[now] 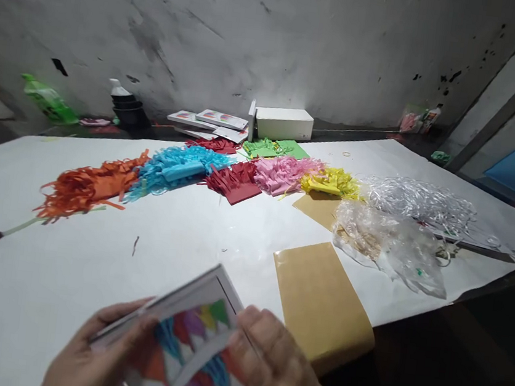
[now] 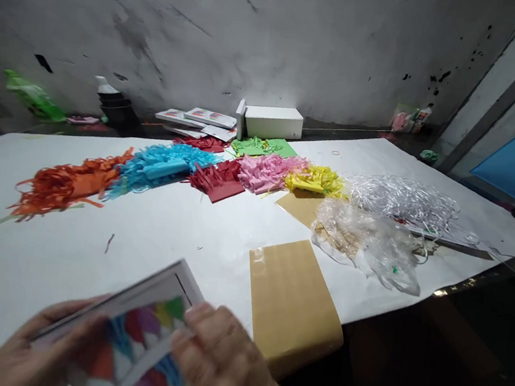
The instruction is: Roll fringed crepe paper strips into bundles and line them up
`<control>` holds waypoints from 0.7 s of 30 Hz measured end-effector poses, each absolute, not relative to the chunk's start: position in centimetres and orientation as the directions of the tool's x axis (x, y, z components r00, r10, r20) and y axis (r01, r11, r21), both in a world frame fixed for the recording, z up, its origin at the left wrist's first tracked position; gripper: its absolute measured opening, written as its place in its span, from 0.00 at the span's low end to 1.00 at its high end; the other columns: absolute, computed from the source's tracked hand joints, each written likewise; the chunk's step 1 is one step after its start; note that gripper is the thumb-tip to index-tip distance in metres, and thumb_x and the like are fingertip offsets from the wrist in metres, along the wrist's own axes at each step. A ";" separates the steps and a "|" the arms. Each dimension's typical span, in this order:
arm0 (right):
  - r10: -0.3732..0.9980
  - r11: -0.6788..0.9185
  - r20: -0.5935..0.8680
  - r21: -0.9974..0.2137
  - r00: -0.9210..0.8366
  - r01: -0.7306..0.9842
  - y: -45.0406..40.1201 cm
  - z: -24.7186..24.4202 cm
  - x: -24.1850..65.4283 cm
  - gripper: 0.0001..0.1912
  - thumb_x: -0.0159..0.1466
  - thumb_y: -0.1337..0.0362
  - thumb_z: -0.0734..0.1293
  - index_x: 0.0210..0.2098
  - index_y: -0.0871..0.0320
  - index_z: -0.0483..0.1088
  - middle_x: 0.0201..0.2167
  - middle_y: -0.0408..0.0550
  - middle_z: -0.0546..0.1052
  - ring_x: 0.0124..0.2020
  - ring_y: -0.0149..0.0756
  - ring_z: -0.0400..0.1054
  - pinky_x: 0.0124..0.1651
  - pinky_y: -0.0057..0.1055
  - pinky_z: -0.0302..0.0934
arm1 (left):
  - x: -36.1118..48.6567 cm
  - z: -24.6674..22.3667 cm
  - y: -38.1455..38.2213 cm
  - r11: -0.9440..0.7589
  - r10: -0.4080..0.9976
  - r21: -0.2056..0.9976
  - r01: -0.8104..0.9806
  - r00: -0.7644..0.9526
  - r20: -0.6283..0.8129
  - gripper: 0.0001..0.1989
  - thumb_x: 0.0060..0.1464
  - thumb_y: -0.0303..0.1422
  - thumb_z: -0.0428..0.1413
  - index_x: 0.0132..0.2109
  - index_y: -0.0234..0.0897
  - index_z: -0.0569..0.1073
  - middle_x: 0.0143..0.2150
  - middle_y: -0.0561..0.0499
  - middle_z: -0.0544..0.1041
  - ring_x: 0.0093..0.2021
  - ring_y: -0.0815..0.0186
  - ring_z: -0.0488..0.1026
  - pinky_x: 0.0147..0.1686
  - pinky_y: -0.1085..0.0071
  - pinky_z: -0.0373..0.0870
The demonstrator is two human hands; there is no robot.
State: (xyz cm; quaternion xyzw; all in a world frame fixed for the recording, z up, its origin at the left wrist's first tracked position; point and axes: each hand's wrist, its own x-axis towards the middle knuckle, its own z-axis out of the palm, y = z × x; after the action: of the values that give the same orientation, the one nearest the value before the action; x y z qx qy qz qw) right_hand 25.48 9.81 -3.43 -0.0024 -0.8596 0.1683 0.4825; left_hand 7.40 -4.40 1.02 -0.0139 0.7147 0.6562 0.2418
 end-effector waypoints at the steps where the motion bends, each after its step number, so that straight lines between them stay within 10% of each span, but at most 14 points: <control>1: 0.099 0.963 0.853 -0.212 -0.512 -0.167 9.0 -3.2 24.7 0.27 0.75 0.54 0.59 0.65 0.66 0.61 0.65 0.60 0.66 0.69 0.48 0.56 0.71 0.42 0.52 | 6.2 2.0 -3.9 0.104 0.270 0.928 -0.359 -0.888 -0.373 0.20 0.44 0.41 0.70 0.43 0.46 0.73 0.30 0.58 0.83 0.27 0.61 0.80 0.23 0.73 0.78; 9: 0.046 0.921 0.199 -0.387 -0.979 -0.036 11.1 -2.7 15.4 0.52 0.66 0.34 0.60 0.70 0.73 0.50 0.73 0.64 0.45 0.74 0.53 0.36 0.73 0.60 0.37 | -1.6 0.6 3.0 0.110 0.403 0.969 -0.220 -0.881 -0.246 0.07 0.51 0.26 0.62 0.39 0.35 0.75 0.32 0.50 0.82 0.34 0.66 0.80 0.36 0.75 0.77; 21: -0.050 0.810 -0.015 -0.585 -0.999 -0.032 13.0 -1.9 14.5 0.47 0.70 0.38 0.56 0.73 0.68 0.41 0.73 0.64 0.37 0.75 0.48 0.26 0.73 0.55 0.24 | -7.0 -4.8 1.1 0.323 0.520 0.946 -0.015 -0.832 -0.191 0.27 0.36 0.49 0.70 0.41 0.36 0.80 0.39 0.43 0.84 0.42 0.52 0.81 0.43 0.62 0.76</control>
State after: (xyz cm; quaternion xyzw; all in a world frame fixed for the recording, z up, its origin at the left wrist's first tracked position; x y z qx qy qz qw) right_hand 14.48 12.98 -1.87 0.0217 -0.9513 0.3072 -0.0149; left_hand -7.01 1.08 -4.77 0.1625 0.7771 0.5588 0.2395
